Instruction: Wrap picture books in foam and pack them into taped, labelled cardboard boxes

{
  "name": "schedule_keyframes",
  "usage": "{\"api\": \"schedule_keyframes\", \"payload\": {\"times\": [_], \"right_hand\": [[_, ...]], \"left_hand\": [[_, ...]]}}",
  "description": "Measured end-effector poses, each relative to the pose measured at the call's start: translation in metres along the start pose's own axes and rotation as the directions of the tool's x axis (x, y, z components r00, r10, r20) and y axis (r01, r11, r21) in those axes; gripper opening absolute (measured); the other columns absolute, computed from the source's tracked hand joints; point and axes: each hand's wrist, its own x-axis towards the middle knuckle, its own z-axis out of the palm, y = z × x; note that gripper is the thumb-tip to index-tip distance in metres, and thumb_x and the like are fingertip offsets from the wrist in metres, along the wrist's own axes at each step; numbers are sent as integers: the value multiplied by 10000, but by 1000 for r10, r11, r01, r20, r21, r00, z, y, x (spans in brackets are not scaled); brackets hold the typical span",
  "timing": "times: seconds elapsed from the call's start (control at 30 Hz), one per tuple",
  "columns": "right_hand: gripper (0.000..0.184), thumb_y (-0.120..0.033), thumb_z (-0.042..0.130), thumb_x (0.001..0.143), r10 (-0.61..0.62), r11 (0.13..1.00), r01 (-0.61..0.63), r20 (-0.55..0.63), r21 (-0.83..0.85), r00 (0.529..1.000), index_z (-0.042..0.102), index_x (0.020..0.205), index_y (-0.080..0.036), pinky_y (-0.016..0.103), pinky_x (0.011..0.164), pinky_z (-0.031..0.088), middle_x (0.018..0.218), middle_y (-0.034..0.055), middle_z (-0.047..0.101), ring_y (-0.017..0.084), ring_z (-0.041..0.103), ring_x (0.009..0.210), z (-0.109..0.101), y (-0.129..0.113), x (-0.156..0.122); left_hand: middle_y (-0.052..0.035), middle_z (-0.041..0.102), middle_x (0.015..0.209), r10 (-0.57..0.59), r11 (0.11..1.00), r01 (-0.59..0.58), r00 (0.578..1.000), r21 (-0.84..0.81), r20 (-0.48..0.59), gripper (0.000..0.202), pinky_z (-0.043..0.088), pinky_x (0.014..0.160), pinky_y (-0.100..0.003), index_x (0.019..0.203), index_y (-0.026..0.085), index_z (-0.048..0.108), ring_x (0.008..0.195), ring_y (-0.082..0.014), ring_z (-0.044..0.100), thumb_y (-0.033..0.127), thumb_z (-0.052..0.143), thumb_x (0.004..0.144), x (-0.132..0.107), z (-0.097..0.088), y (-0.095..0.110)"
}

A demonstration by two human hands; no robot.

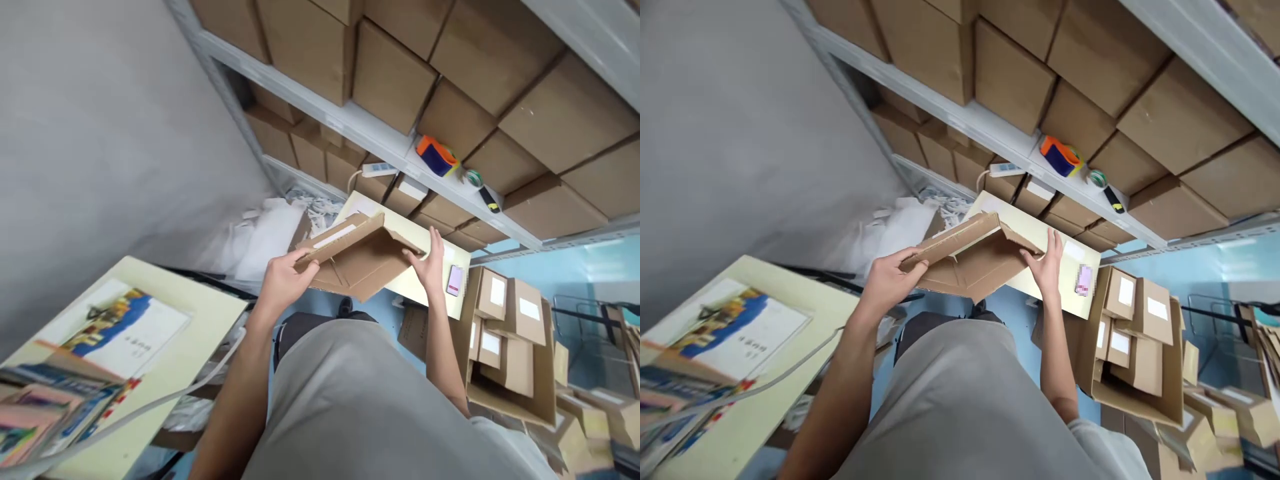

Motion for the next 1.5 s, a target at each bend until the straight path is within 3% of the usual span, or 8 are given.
{"api": "schedule_keyframes", "payload": {"times": [0.13,0.23,0.3,0.6,0.87,1.0,1.17,1.5], "right_hand": [[558,-741,730,953,118,991,-103,190,-85,975,860,1053,-207,520,1147,584,1281,166,843,385,759,1241,-27,30,24],[621,-790,675,969,310,949,-293,186,-117,932,781,797,-202,382,805,610,783,74,786,296,745,832,-33,41,11],[663,-837,687,940,395,917,-383,113,-112,912,732,739,-207,346,714,574,677,46,721,265,700,755,-33,44,-5],[816,-931,648,886,606,788,-613,-238,54,759,829,961,-139,420,812,658,1006,210,877,356,829,974,-26,54,-49],[922,-974,700,804,709,700,-692,-292,175,643,828,1031,-90,458,731,689,1030,247,873,383,842,915,-32,75,-53],[908,-986,736,751,721,692,-694,-228,198,654,808,982,-110,475,703,699,1021,244,865,375,837,873,-40,94,-36],[844,-973,728,782,657,754,-643,-117,137,745,813,956,-152,475,830,708,1025,222,876,370,847,983,-60,122,-1],[816,-1021,627,846,643,755,-651,105,83,759,722,844,-211,395,648,697,810,103,802,284,799,743,-89,168,38]], "left_hand": [[-10,822,867,38,999,-41,987,20,154,352,595,734,-264,945,228,840,776,-213,716,459,621,794,47,38,13],[-39,866,978,78,997,-81,958,0,277,371,641,872,-304,985,222,862,904,-247,784,462,630,823,83,63,14],[-68,882,1083,105,994,-100,931,-33,350,364,657,959,-338,1024,218,869,1009,-272,810,445,641,854,106,84,11],[-196,699,1591,-14,998,37,906,-46,424,741,672,1133,-488,1580,182,619,1317,-317,777,310,832,883,145,181,-12],[-96,873,1189,10,998,-44,840,50,543,258,696,961,-405,1142,222,817,1033,-287,859,393,718,978,153,190,-7],[-80,879,1161,8,995,-60,851,82,525,225,691,924,-382,1114,232,831,986,-269,857,361,701,982,157,199,8],[-140,818,1379,-28,995,-11,927,100,374,426,698,882,-371,1260,194,780,1113,-291,840,451,841,926,150,227,30],[-50,854,1100,8,920,-79,983,384,184,117,630,878,-345,1014,227,803,863,-235,835,270,720,943,129,255,66]]}}
